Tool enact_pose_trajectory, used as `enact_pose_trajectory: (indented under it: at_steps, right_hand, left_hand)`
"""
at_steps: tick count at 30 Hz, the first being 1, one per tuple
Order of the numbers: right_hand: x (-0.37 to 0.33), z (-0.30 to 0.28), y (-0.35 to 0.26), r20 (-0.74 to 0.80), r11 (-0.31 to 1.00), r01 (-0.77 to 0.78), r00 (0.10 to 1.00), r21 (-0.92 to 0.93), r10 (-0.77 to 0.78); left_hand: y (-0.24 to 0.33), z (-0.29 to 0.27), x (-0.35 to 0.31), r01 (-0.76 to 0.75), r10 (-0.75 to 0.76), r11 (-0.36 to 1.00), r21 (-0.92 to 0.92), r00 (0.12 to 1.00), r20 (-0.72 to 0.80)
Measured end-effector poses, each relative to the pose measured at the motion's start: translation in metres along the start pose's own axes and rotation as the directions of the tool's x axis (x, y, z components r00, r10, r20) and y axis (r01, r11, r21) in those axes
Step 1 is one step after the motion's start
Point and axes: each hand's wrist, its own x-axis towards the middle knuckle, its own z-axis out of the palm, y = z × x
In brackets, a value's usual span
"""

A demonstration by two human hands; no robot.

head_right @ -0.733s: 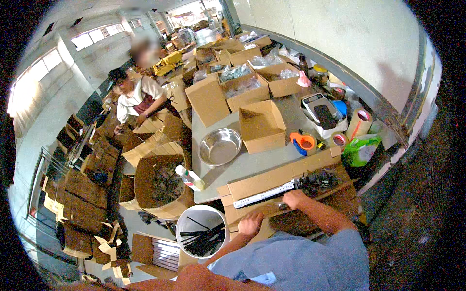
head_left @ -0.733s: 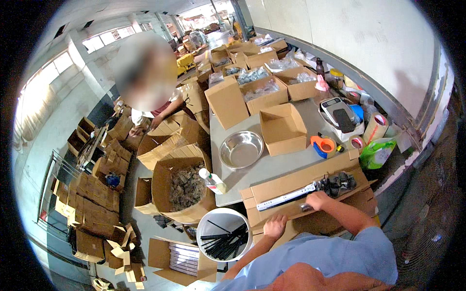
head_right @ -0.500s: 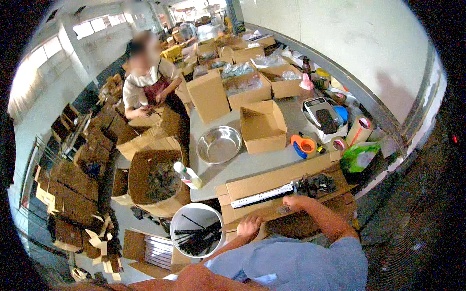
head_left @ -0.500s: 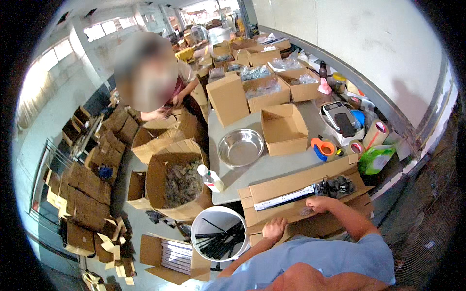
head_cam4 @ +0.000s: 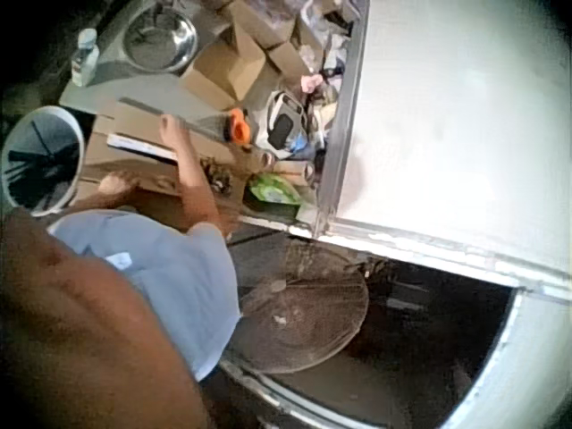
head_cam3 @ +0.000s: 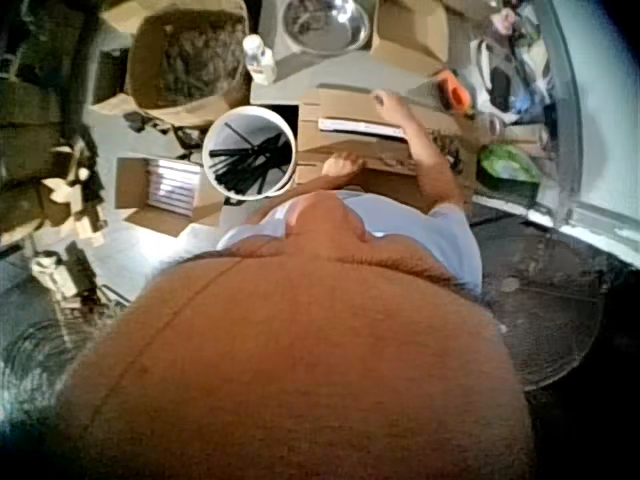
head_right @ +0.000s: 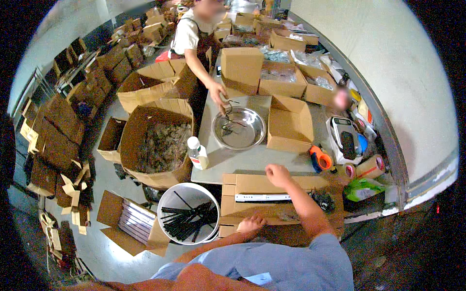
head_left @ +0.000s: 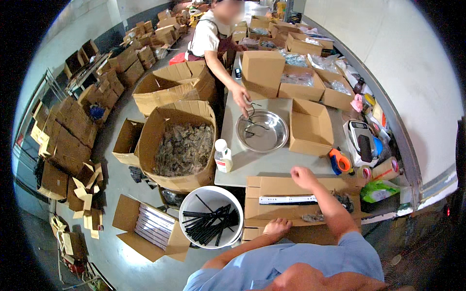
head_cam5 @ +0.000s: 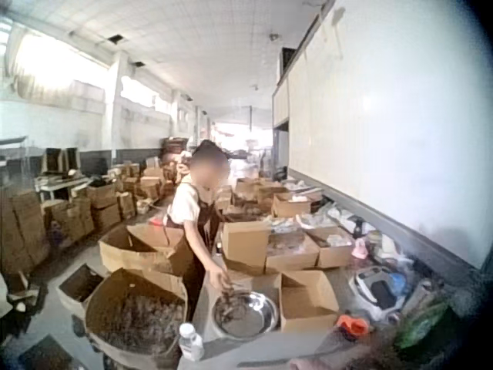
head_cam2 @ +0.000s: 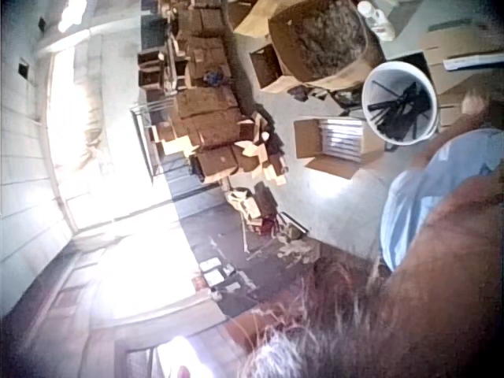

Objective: The person gathers metal slides and plastic components from containers, places them into a small bag, and then seals a long cardboard box using a tape dispenser.

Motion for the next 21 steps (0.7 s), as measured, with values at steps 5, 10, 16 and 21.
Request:
enact_pose_trajectory:
  at_steps: [5, 10, 16, 21]
  right_hand:
    - [0.126, 0.03, 0.004, -0.218, 0.986, -0.015, 0.975, 0.164, 0.051]
    - [0.195, 0.048, -0.031, -0.189, 0.963, 0.001, 0.98, -0.269, -0.054]
    - [0.244, 0.06, -0.005, 0.006, 0.782, 0.212, 0.966, -0.586, -0.258]
    - [0.268, 0.104, 0.014, -0.128, 0.875, 0.235, 0.941, -0.423, -0.315]
  left_hand:
    - [-0.009, -0.008, 0.01, -0.038, 0.051, 0.992, -0.117, 0.992, 0.113]
    - [-0.016, -0.021, 0.021, -0.113, 0.128, 0.984, -0.14, 0.986, 0.104]
    - [-0.023, 0.004, 0.023, -0.115, 0.117, 0.987, -0.111, 0.993, 0.009]
    - [-0.026, 0.007, 0.024, -0.11, 0.103, 0.993, -0.043, 0.984, -0.144]
